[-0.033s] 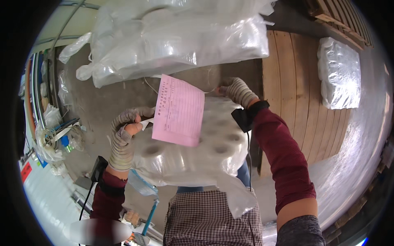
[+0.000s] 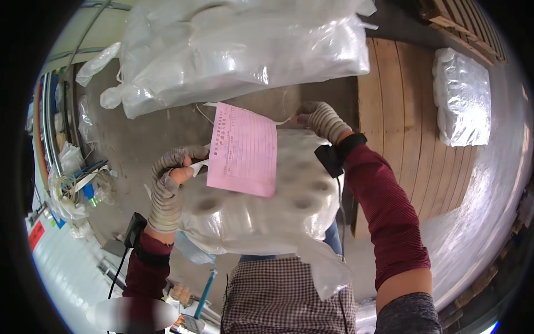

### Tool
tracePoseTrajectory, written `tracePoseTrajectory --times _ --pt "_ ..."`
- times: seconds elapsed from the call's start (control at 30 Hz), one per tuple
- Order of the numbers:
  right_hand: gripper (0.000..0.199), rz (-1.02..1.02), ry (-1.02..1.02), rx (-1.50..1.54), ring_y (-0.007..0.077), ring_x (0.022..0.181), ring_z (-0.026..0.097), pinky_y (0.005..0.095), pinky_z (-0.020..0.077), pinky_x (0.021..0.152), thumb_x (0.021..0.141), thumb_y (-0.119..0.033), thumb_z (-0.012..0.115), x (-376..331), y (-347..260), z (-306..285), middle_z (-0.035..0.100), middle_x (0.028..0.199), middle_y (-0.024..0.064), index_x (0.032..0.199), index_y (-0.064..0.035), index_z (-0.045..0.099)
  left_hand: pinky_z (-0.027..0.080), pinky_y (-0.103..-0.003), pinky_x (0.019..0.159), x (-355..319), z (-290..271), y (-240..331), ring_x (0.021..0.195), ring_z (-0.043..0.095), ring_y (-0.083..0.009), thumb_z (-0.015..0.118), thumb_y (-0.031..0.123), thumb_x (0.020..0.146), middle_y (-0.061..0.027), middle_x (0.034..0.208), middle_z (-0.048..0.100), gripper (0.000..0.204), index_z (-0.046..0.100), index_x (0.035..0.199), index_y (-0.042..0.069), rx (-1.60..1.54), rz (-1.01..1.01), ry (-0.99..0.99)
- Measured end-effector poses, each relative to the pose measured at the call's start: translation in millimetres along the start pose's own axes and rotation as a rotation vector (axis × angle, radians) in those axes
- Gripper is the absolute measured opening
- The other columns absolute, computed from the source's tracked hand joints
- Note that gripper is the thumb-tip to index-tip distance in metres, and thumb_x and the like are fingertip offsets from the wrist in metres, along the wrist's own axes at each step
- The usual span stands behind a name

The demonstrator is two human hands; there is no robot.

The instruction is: The recorder organizes and prepares labels for packaged paper products.

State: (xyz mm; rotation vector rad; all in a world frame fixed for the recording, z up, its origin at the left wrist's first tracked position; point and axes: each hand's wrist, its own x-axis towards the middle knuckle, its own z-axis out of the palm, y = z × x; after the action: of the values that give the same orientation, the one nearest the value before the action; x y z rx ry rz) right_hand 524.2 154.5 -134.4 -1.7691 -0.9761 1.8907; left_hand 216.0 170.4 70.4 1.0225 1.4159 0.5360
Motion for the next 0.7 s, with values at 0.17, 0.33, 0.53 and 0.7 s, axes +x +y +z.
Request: tracePoseTrajectory --times 0.17,0.33,0.53,0.7 --pt "0.021 0.053 -0.015 -0.033 0.0139 0.070 0.053 0.0303 0.0453 0.067 0.076 -0.022 0.068 10 -4 16 0.063 0.078 0.0027 0.091 -0.0066 0.067 0.046 -0.026 0.065 12 -16 -31 0.073 0.056 -0.0129 0.056 0.007 0.069 -0.0072 0.084 0.065 0.011 0.059 0.077 0.001 -0.130 -0.117 -0.031" --pt "0.023 -0.028 0.049 -0.219 0.0152 0.074 0.056 0.0301 0.0460 0.071 0.077 -0.022 0.068 25 -12 23 0.064 0.081 0.0057 0.093 -0.0060 0.066 0.054 -0.038 0.075 41 -30 -42 0.087 0.061 -0.0244 0.057 0.008 0.073 -0.0072 0.089 0.060 0.015 0.059 0.088 0.004 -0.376 -0.368 -0.038" --pt "0.022 -0.259 0.321 -0.188 0.0184 0.082 0.059 0.0299 0.0457 0.078 0.079 -0.021 0.066 42 -16 20 0.064 0.089 0.0083 0.094 -0.0053 0.067 0.052 -0.039 0.075 88 -42 -47 0.087 0.059 -0.0256 0.056 0.023 0.082 -0.0074 0.093 0.058 0.024 0.054 0.095 0.003 -0.325 -0.446 -0.062" --pt "0.023 -0.256 0.401 -0.065 0.0115 0.089 0.057 0.0261 0.0437 0.083 0.081 -0.010 0.067 51 -5 15 0.065 0.095 0.0036 0.102 -0.0018 0.065 0.050 -0.037 0.074 131 -46 -59 0.086 0.059 -0.0254 0.053 0.019 0.079 -0.0096 0.098 0.060 0.023 0.054 0.097 0.005 -0.294 -0.508 -0.046"
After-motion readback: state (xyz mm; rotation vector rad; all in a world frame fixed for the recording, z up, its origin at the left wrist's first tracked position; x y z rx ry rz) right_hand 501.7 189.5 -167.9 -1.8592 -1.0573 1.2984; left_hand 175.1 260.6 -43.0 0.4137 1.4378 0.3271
